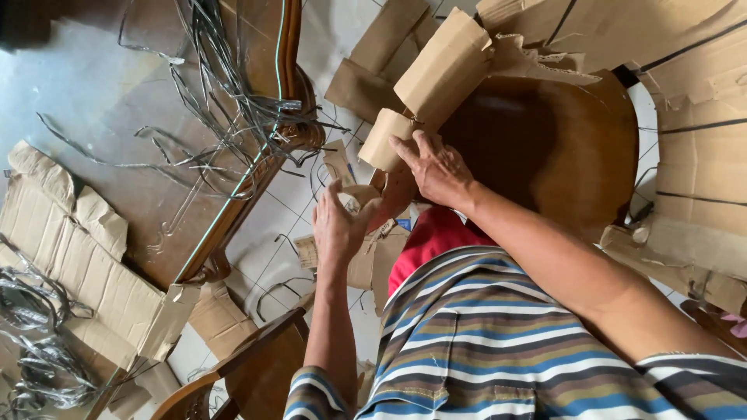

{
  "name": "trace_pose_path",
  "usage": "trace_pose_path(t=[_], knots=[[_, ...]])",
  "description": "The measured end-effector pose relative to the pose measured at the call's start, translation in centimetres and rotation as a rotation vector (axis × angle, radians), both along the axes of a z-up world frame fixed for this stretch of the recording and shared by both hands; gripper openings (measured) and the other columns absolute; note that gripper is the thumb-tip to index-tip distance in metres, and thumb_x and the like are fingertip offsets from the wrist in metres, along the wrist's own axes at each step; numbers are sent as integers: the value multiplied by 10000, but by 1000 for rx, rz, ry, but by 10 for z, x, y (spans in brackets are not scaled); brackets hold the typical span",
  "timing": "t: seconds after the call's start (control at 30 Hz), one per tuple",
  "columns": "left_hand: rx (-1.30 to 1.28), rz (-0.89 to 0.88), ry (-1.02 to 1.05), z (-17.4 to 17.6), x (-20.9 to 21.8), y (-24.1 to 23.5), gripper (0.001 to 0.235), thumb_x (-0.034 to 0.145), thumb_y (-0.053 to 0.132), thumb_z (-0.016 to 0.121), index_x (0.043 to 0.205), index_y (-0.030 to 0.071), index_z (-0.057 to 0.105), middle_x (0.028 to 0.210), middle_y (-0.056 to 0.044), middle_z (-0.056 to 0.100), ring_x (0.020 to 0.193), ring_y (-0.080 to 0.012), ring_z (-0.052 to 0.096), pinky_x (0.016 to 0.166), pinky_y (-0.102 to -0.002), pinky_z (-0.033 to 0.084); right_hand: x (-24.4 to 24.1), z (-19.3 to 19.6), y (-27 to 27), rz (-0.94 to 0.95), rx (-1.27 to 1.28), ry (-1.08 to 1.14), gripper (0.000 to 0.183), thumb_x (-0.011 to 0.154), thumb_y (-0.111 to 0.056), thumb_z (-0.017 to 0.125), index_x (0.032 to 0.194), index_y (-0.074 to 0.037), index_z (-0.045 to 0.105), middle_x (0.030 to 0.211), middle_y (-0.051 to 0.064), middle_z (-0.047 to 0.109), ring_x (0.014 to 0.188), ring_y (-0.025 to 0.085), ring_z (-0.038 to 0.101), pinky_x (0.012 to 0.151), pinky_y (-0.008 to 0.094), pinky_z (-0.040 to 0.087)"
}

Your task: Wrapping the backrest of a wooden chair with cardboard pieces and securing them with wire ties for protection.

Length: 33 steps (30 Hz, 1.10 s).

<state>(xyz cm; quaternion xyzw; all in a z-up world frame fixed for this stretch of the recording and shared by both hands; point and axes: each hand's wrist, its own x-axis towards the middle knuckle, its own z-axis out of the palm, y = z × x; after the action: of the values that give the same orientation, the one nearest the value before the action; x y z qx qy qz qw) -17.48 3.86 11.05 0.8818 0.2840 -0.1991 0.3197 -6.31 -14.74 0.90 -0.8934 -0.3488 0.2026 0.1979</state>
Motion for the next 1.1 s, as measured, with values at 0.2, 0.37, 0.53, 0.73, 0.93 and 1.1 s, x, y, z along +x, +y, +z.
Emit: trace_pose_path(t=[0.2,0.37,0.53,0.73,0.93,1.1], knots=[[87,-157,106,-55,-43,-1,346,977,372,594,1271,193,556,1017,-172,733,1021,-411,713,942,-606,550,1,-4,1,0,7,14,683,959,-108,524,1603,-246,346,1236,195,516,1150,447,590,819,521,575],[8,-346,-13,-18,-28,-11,373,943,255,579,1305,288,664,1094,-109,772,975,-419,722,868,-573,576,-1,-32,-17,-100,107,-186,707,924,-94,541,1584,-280,366,1314,155,485,1187,390,596,873,468,575],[-15,-521,-144,25,-4,-22,362,921,221,604,1266,291,685,1070,-27,781,926,-364,742,803,-533,599,3,24,-31,189,121,-445,793,784,-15,607,1516,-301,501,1530,125,432,1460,401,365,1171,550,323],[56,-710,-348,98,38,-30,266,966,174,593,1156,270,752,916,-20,801,805,-288,775,761,-445,616,37,30,-43,359,158,-441,413,770,-67,678,1162,-198,688,1249,39,648,1339,272,522,1205,530,304],[155,-640,-805,112,59,-16,269,974,287,677,1217,174,688,1117,-56,736,1110,-279,666,1082,-534,404,53,10,-56,250,329,-325,157,915,-316,731,875,-170,690,868,-24,653,1007,185,688,1049,401,495],[110,-248,-1364,94,62,33,545,1012,327,700,1415,-3,536,1451,-189,524,1426,-361,437,1226,-512,327,64,61,-81,34,557,-158,155,992,-226,711,898,-138,624,804,10,580,919,256,689,916,436,499]])
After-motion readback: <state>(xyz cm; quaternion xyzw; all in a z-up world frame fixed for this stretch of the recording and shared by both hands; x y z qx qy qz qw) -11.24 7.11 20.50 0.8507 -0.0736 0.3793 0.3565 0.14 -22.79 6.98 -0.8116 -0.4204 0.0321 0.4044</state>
